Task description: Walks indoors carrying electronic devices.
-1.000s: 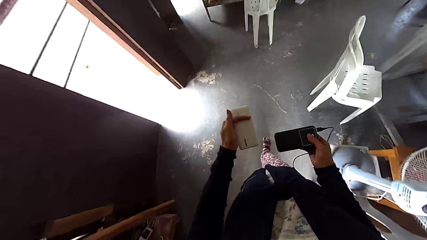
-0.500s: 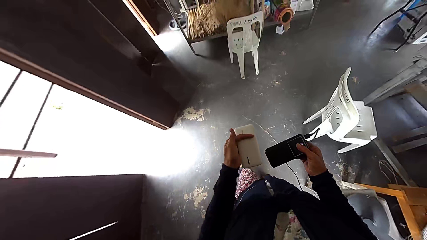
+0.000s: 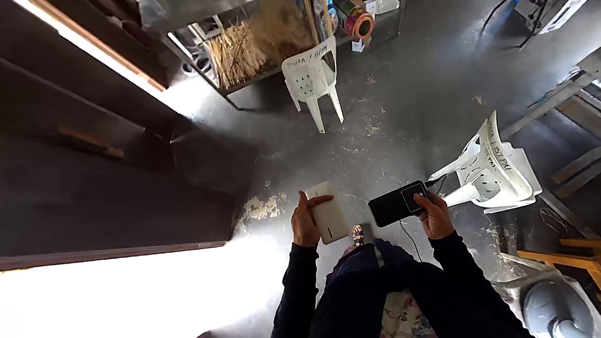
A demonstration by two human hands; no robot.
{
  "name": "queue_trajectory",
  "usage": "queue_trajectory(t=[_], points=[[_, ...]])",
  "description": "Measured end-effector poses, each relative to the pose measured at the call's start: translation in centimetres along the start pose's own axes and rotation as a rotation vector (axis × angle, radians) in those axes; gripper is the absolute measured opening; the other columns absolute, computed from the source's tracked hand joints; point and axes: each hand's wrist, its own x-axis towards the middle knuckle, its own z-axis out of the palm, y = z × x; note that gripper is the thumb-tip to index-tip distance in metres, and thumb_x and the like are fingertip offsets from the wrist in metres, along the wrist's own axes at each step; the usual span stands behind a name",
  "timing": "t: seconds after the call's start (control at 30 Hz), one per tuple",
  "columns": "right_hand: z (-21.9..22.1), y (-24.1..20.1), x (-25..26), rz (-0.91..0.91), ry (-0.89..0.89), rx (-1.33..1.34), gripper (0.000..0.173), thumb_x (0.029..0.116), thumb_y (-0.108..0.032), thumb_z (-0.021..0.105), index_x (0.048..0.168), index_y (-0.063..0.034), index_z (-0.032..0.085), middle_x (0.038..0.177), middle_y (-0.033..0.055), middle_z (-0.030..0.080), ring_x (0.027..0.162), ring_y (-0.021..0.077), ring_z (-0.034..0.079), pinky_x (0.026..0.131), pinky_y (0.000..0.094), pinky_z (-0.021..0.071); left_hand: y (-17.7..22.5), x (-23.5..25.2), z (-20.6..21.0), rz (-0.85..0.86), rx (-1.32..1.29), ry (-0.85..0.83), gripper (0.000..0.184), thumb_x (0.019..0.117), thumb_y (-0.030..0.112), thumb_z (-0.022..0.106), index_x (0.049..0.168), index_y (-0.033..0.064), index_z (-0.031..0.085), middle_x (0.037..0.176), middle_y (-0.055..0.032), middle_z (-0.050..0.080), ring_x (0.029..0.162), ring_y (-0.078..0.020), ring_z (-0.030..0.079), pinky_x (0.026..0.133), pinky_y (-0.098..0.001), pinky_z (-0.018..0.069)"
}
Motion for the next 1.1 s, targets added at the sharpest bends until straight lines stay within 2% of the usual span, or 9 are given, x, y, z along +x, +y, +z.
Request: queue_trajectory(t=[0.13,0.2,0.3,0.43,0.53,0.67,0.8,0.93,1.1], points=[[3.6,-0.6,4.2,-0.033,0.116,0.050,0.015,0.0997,0.005,0.049,0.104,0.0033,0.063,0.084,0.0084,0.075,0.070,0.0162,0.074,0.066,0.0334,0.0646,2.2,7.5,1.2,-0.025,0.056,-0.059,0.073,0.1138,0.037,0.012,0.094,-0.0013,0.071,0.083,-0.0084,0.077,0.076,-0.0163,0.074,0.071,-0.0343,0.0614],[4.5,-1.5,6.1,-0.058,0.171,0.054,0.015,0.0996,0.005,0.049,0.105,0.0038,0.062,0.083,0.0087,0.074,0.069,0.0160,0.074,0.065,0.0330,0.0644,2.8,10.1,2.3,-0.031,0.054,-0.101,0.059,0.1133,0.026,0.023,0.095,-0.0014,0.071,0.084,-0.0081,0.077,0.076,-0.0160,0.074,0.071,-0.0336,0.0613],[5.3,-3.1,9.9,-0.112,0.216,0.032,0.015,0.0990,0.003,0.049,0.107,0.0031,0.062,0.085,0.0067,0.074,0.071,0.0141,0.073,0.066,0.0308,0.0633,4.6,13.9,4.8,0.024,0.048,-0.171,0.038,0.1059,0.009,0.037,0.093,-0.0013,0.072,0.084,-0.0062,0.076,0.075,-0.0135,0.073,0.070,-0.0308,0.0616],[5.6,-4.7,14.8,-0.146,0.292,0.047,0.014,0.0996,0.001,0.051,0.108,0.0037,0.061,0.086,0.0087,0.074,0.073,0.0158,0.073,0.067,0.0328,0.0639,8.2,19.2,9.2,0.037,-0.018,-0.225,0.036,0.1061,0.008,0.037,0.095,-0.0014,0.071,0.084,-0.0070,0.075,0.076,-0.0145,0.073,0.070,-0.0311,0.0617],[5.4,-6.0,18.6,-0.145,0.326,0.050,0.017,0.0999,-0.002,0.051,0.113,0.0046,0.060,0.088,0.0092,0.074,0.074,0.0162,0.073,0.067,0.0333,0.0638,12.5,24.3,14.9,0.125,-0.097,-0.317,0.041,0.1095,0.014,0.030,0.103,-0.0012,0.068,0.089,-0.0067,0.075,0.081,-0.0143,0.073,0.074,-0.0319,0.0614],[5.4,-8.2,23.9,-0.135,0.373,0.044,0.019,0.1004,-0.005,0.052,0.114,0.0040,0.061,0.086,0.0086,0.074,0.072,0.0146,0.072,0.065,0.0311,0.0624,18.9,31.1,25.1,0.233,-0.200,-0.438,0.051,0.1123,0.029,0.018,0.124,0.0035,0.061,0.105,-0.0039,0.073,0.090,-0.0118,0.071,0.080,-0.0325,0.0592],[5.9,-11.5,30.5,-0.115,0.412,0.066,0.020,0.1016,-0.006,0.051,0.115,0.0044,0.061,0.086,0.0091,0.074,0.072,0.0145,0.072,0.066,0.0309,0.0623,23.4,38.0,36.2,0.257,-0.311,-0.572,0.063,0.1113,0.039,0.007,0.145,0.0033,0.047,0.127,-0.0114,0.063,0.109,-0.0179,0.065,0.094,-0.0388,0.0541],[6.2,-14.7,38.0,-0.134,0.428,0.095,0.020,0.1015,-0.005,0.049,0.115,0.0046,0.061,0.085,0.0092,0.074,0.071,0.0145,0.073,0.065,0.0307,0.0626,24.7,44.3,45.7,0.228,-0.445,-0.440,0.062,0.1112,0.042,0.010,0.143,0.0020,0.046,0.124,-0.0143,0.062,0.105,-0.0206,0.065,0.089,-0.0407,0.0546],[6.9,-17.4,46.9,-0.167,0.434,0.091,0.017,0.1008,-0.003,0.049,0.109,0.0021,0.062,0.083,0.0062,0.075,0.068,0.0118,0.072,0.062,0.0277,0.0618,24.2,51.8,52.0,0.171,-0.484,-0.305,0.068,0.1108,0.049,0.009,0.143,0.0023,0.047,0.129,-0.0160,0.059,0.111,-0.0225,0.061,0.093,-0.0426,0.0518]])
